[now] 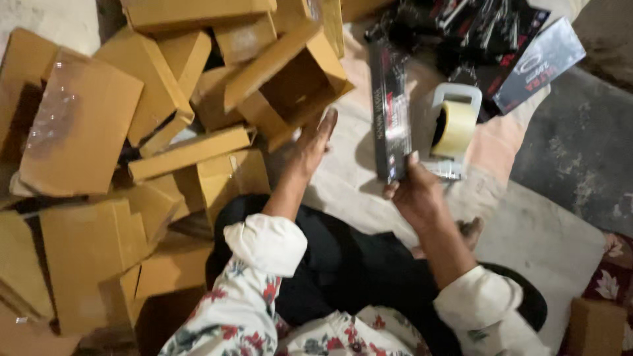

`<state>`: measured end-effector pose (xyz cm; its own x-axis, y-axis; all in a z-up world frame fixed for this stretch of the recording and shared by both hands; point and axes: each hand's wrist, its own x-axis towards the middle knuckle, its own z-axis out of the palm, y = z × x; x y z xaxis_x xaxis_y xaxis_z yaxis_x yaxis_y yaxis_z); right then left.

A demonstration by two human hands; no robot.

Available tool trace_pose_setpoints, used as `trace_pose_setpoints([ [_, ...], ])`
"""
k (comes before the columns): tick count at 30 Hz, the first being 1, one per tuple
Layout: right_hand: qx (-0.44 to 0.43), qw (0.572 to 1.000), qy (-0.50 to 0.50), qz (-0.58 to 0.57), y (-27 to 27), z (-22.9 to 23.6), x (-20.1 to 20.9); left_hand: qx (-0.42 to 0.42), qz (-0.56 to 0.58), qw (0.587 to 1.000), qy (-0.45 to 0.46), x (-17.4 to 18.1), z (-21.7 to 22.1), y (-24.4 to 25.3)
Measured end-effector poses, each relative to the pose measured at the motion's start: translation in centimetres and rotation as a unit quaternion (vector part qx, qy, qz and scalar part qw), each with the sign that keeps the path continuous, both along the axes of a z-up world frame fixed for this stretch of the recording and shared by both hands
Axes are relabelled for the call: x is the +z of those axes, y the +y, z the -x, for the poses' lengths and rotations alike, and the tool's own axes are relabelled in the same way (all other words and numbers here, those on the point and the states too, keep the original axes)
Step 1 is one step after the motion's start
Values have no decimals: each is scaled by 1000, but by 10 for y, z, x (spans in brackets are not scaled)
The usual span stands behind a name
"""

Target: The person sits on the floor surrounded by cardboard boxes and packs smart watches into them. They open a watch box, place the watch, strap, and charger into the packaging, insert the packaging into a cardboard box, and seal it with tape. The process is repeated for a second watch.

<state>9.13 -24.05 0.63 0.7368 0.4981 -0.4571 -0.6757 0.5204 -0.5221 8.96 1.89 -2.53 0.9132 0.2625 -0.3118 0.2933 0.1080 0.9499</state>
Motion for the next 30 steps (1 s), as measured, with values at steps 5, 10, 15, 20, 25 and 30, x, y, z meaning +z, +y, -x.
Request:
trace_pose_setpoints([
  [5, -23, 999, 31, -9, 12, 73, 9, 107, -343, 885, -295, 30, 7, 10],
  [10, -21, 1000, 17, -17, 6, 77, -20, 160, -389, 887, -190, 42, 29, 8],
  [15, -23, 997, 24, -76, 11, 69, -40, 24, -329, 934, -137, 13, 13, 10],
  [20, 52, 991, 33, -116, 21, 62, -29, -158, 132, 978, 37, 10, 11, -21],
  [25, 137, 991, -7, -12, 31, 57, -27, -141, 180, 973, 16, 18, 22, -29],
  [30, -5, 980, 0, 198, 28, 44, -49, -52, 35, 996, -61, 3, 8, -23],
])
